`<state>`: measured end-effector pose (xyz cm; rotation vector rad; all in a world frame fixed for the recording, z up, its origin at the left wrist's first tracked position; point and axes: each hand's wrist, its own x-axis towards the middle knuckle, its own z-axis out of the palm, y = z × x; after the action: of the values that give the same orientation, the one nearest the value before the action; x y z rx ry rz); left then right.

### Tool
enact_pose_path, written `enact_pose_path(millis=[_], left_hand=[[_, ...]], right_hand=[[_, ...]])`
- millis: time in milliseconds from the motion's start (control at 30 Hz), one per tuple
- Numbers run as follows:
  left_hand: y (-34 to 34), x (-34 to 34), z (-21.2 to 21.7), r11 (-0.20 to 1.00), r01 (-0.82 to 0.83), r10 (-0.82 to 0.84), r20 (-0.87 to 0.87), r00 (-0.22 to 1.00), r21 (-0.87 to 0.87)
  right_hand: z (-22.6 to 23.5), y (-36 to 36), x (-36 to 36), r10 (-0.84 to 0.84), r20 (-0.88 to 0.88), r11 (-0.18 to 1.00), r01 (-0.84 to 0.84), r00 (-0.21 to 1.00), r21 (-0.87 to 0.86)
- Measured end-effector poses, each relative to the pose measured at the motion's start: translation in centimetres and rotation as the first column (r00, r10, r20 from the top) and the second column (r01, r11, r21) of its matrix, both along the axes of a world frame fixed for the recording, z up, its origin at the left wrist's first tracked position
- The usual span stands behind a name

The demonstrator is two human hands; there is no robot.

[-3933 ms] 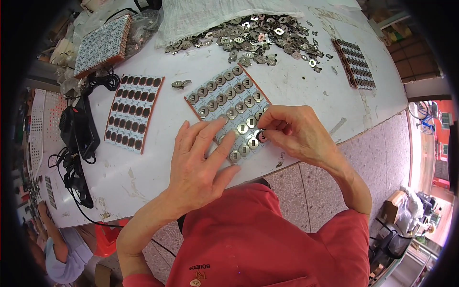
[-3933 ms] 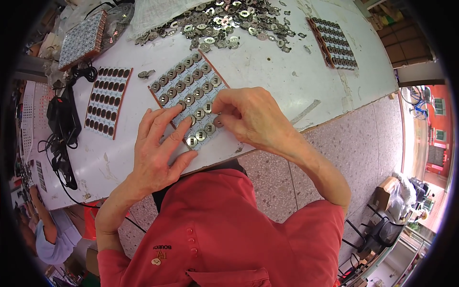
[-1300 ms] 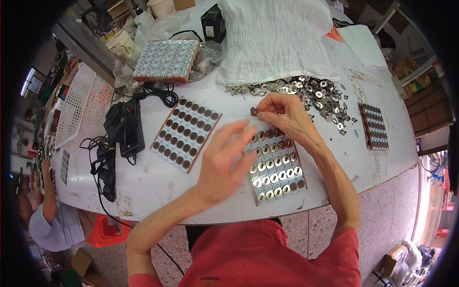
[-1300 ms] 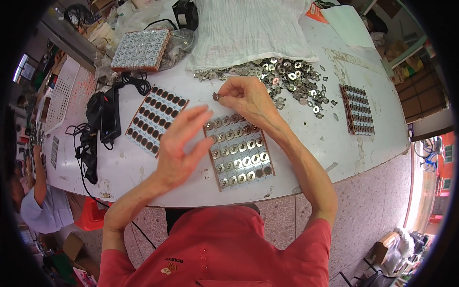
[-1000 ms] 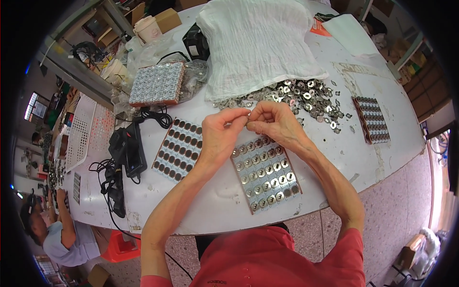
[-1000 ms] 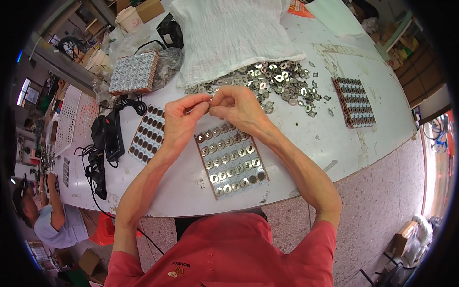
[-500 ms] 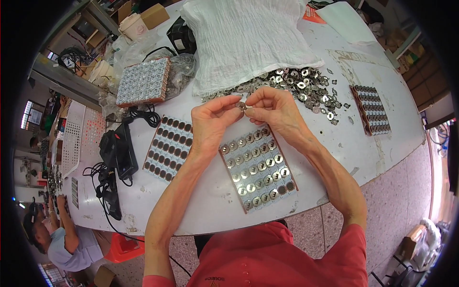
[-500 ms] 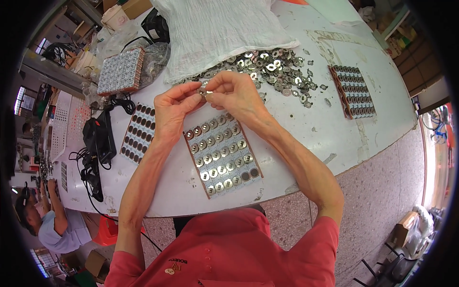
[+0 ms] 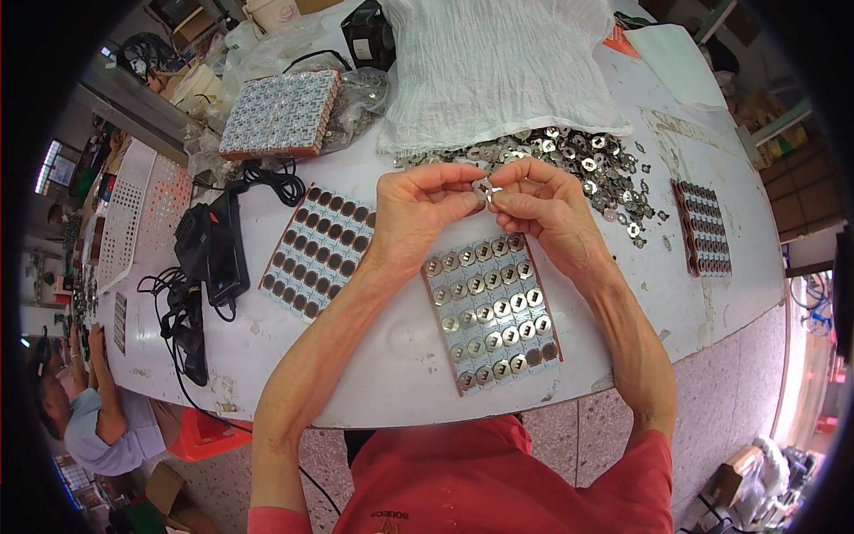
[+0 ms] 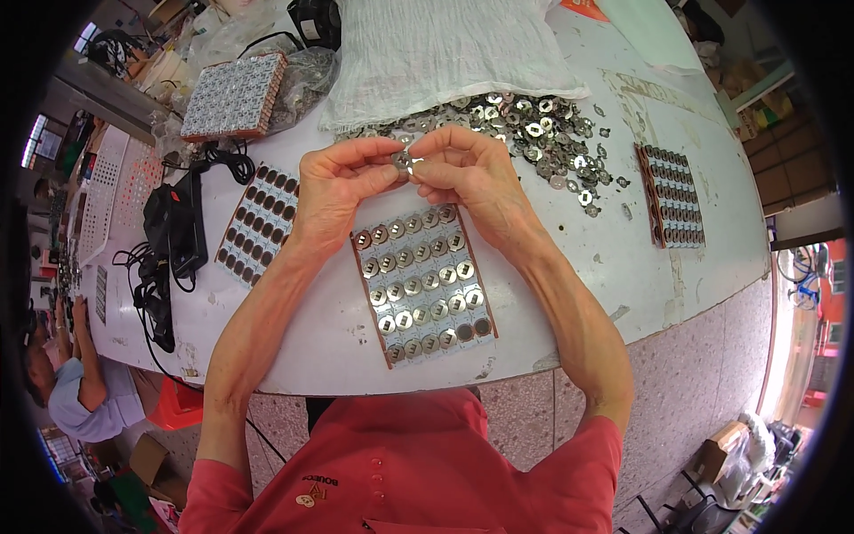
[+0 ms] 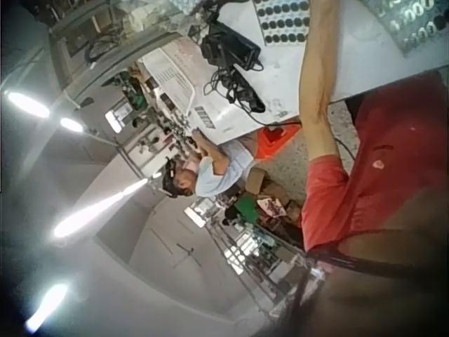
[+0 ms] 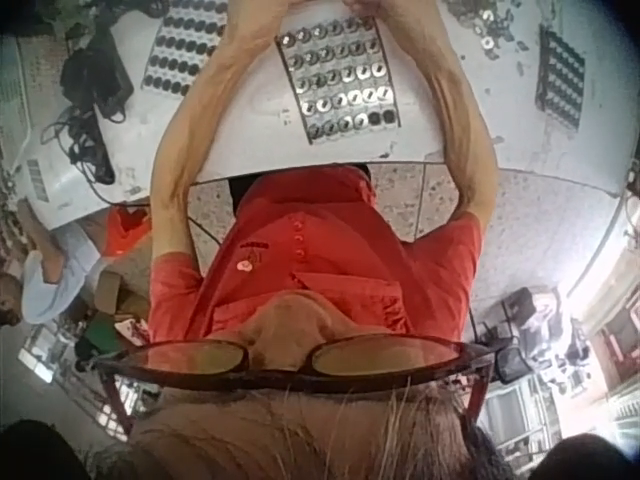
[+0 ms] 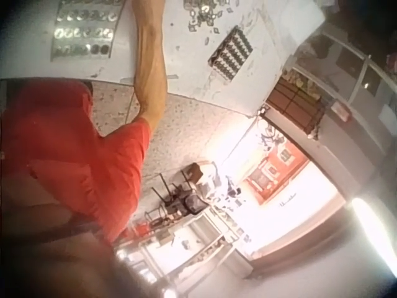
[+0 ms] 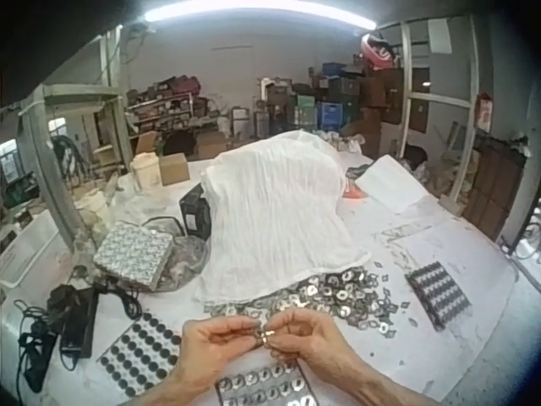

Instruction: The person places small metal washers or circular components by hand into a plastic tray or template.

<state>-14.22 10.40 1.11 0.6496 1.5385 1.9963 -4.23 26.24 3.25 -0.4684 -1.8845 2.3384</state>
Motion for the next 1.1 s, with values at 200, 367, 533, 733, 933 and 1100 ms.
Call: enact_pose_path(millis=[200,367,533,733,933,1100], left_hand=[[0.2,1.2,-0.3,0.960,-0.229,0.146,-0.410,0.900,-0.159],[0.4,1.5,-0.5,0.970,-0.237,0.184,-0.472,0.862,-0.055],[0.2,1.1,-0.6,0.968,-0.244,0.168,-0.568,0.806,-0.060],[0.2,0.7,-0.5,0.985,-0.153,0.130,-0.239,0.962,-0.080],[0.3,0.6,-0.7,0.995,-0.095,0.095,-0.019,0.995,-0.021],[0.3,1.1,-0.7,0.984,-0.162,0.126,-0.349,0.929,-0.076]], right_hand=[[-1.2,-0.9,-0.2,-0.051,-0.095,0.954,0.076,0.994,0.290],[-0.7,-0.6,0.1,-0.096,-0.023,0.978,0.099,0.995,0.186],[-1.1,-0.6,0.0,-0.052,-0.039,0.962,0.061,0.998,0.267],[-0.6,-0.2,0.3,0.021,-0.041,0.993,-0.016,0.999,0.116],[-1.2,-0.3,0.1,0.006,-0.068,0.991,0.003,0.998,0.136],[-1.5,-0.8,0.0,-0.044,-0.139,0.902,0.100,0.989,0.420]])
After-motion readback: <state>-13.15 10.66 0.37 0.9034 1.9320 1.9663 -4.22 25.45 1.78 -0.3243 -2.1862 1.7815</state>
